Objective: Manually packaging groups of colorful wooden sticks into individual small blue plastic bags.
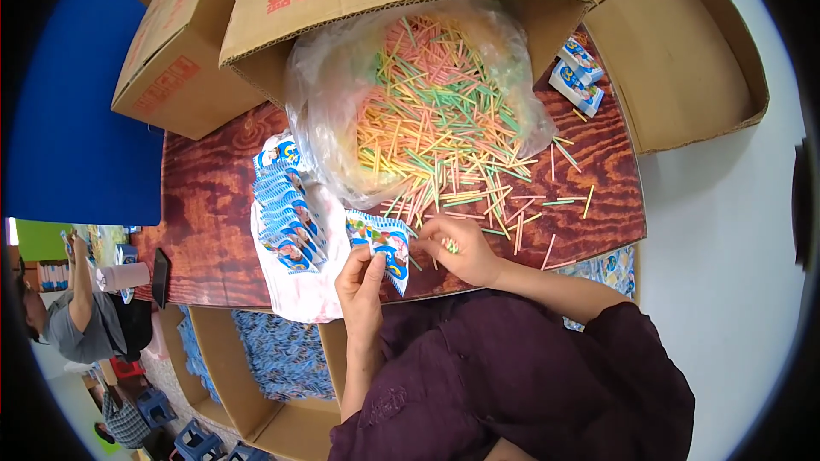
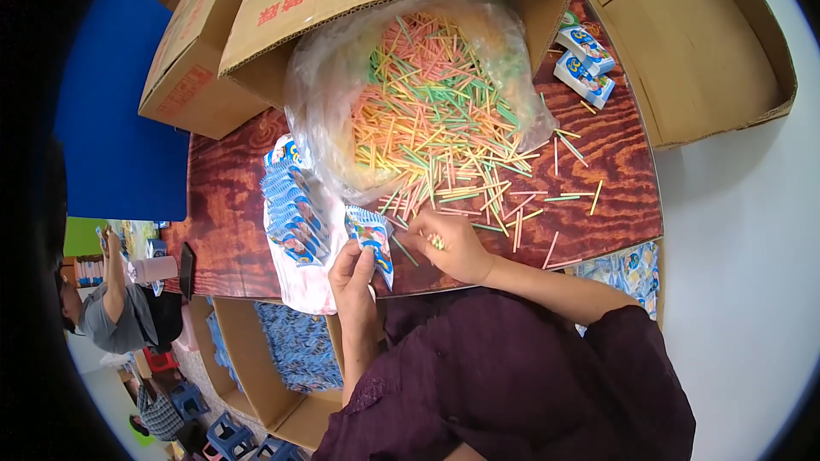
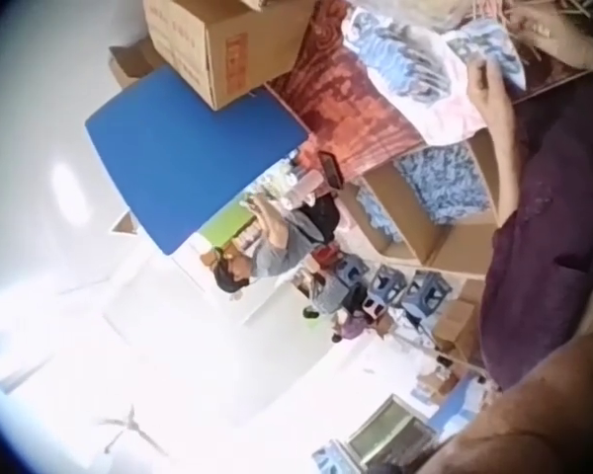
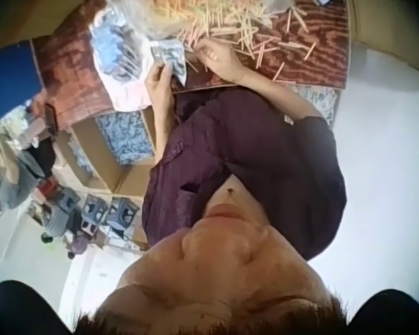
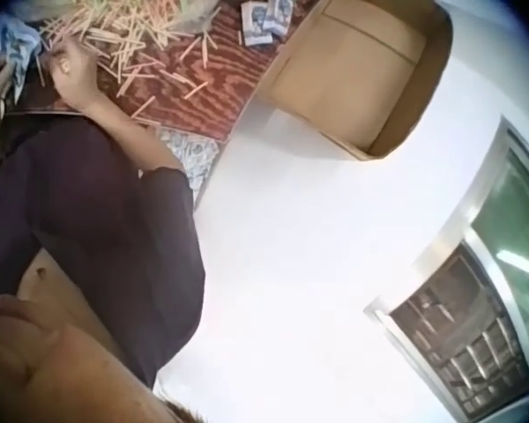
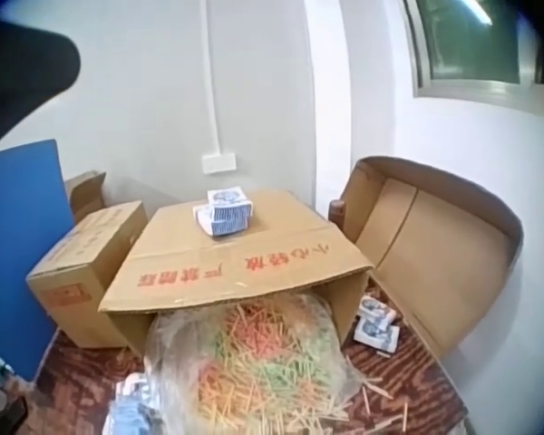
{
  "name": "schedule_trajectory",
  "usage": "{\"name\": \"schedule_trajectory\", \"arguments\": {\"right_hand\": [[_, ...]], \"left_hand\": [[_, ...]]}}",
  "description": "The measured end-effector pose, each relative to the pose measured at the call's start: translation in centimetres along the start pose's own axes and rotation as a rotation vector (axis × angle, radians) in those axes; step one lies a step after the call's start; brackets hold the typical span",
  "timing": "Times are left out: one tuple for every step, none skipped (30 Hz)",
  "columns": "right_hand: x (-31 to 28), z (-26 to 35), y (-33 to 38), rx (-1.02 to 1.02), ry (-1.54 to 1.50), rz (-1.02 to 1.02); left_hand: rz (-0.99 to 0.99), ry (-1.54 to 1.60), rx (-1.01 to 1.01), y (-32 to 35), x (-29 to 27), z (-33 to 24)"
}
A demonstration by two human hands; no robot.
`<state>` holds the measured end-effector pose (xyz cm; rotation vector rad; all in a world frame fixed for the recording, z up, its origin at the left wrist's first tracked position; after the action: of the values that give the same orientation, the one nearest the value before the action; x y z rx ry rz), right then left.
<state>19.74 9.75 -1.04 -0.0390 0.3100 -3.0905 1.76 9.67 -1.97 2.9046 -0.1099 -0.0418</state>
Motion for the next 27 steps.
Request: {"name": "schedule_trajectory", "arguments": {"right_hand": [[0.0,-0.3,0.3,0.007,-0.004,0.003],[0.5,-0.2,0.4,-0.035,0.035,0.064],[0.9,0.0,0.6,-0.078,0.073,0.124],[0.9,-0.4,0.5,-0.015,0.074,0.152],[0.8,-0.4,0.5,-0.009,0.072,0.154],[0.9,-0.7,0.5,0.025,0.063,0.174],[1.0,-0.8,0.6,0.058,0.055,0.193],[1.0,-0.8,0.7,0.077,0.060,0.201],[1.1,-0.9,0.8,0.079,0.060,0.207],[1.0,-1.3,0.9,0.103,0.020,0.186],[0.9,-1.6,0.8,0.127,-0.021,0.165],[0.9,-1.5,0.7,0.126,-0.020,0.168],[0.7,-1.8,0.6,0.155,-0.061,0.132],[0.5,-2.0,0.5,0.184,-0.103,0.094],[0.4,-1.9,0.3,0.184,-0.103,0.092],[-0.1,-1.1,-0.2,0.126,-0.118,0.030],[-0.5,0.1,-0.9,0.069,-0.135,-0.029],[-0.5,0.3,-1.0,0.261,-0.290,-0.012],[-0.9,0.8,-1.5,0.256,-0.287,-0.015],[-0.7,0.3,-1.7,0.373,-0.775,-0.043],[-0.1,0.1,-1.9,0.481,-1.266,-0.068],[0.0,-0.4,-2.3,0.548,-1.444,-0.084],[-0.3,-0.3,-2.7,0.543,-1.442,-0.082],[-0.7,-0.8,-2.8,0.583,-1.478,-0.185],[-0.7,-1.2,-2.6,0.629,-1.515,-0.287],[-1.0,-0.9,-2.6,0.632,-1.432,-0.270],[-0.8,-0.3,-2.9,0.635,-1.434,-0.265]], "left_hand": [[-0.014,-0.015,0.012,0.1,-0.3,0.1],[-0.006,-0.023,0.011,0.2,-0.5,0.2],[-0.010,-0.025,0.003,0.2,-0.6,0.3],[-0.024,0.002,0.023,0.2,-0.7,0.1],[-0.037,0.030,0.043,0.2,-0.9,-0.1],[-0.040,0.052,0.020,0.3,-1.0,-0.2],[-0.042,0.053,0.015,0.4,-1.1,-0.3],[-0.053,0.073,0.032,0.4,-1.2,-0.5],[-0.063,0.093,0.050,0.4,-1.3,-0.6],[-0.036,0.113,0.066,0.4,-1.3,-0.7],[-0.040,0.115,0.068,0.3,-1.4,-0.5],[-0.030,0.074,0.085,0.3,-1.4,-0.5],[-0.019,0.031,0.100,0.3,-1.3,-0.5],[-0.019,0.031,0.101,0.4,-1.3,-0.6],[0.007,0.007,0.058,0.5,-1.0,-0.5],[0.033,-0.014,0.015,0.6,-0.9,-0.3],[0.030,-0.014,0.014,0.8,-1.0,-0.2],[0.056,-0.086,0.024,1.0,-0.9,-0.1],[0.089,-0.155,0.038,0.9,-0.5,-0.2],[0.094,-0.153,0.044,0.8,-0.3,-0.3],[0.117,-0.207,0.090,0.7,0.2,-0.8],[0.138,-0.261,0.136,0.7,0.7,-1.2],[0.158,-0.315,0.182,0.6,1.1,-1.6],[0.170,-0.382,0.227,0.6,1.5,-2.0],[0.166,-0.385,0.227,0.5,1.6,-2.1],[0.185,-0.432,0.268,0.5,2.1,-2.5],[0.204,-0.480,0.308,0.6,2.6,-2.9]]}}
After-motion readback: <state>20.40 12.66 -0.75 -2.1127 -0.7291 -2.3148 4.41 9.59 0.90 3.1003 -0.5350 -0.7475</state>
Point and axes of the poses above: each hand's wrist, its own y-axis away from the middle knuckle, its own x-axis out of the palm, z = x × y, the point moved 8 cm from there along -y, towards the middle knuckle, and after that the axes turned 11 degrees about -y, right-handed, at the moved point
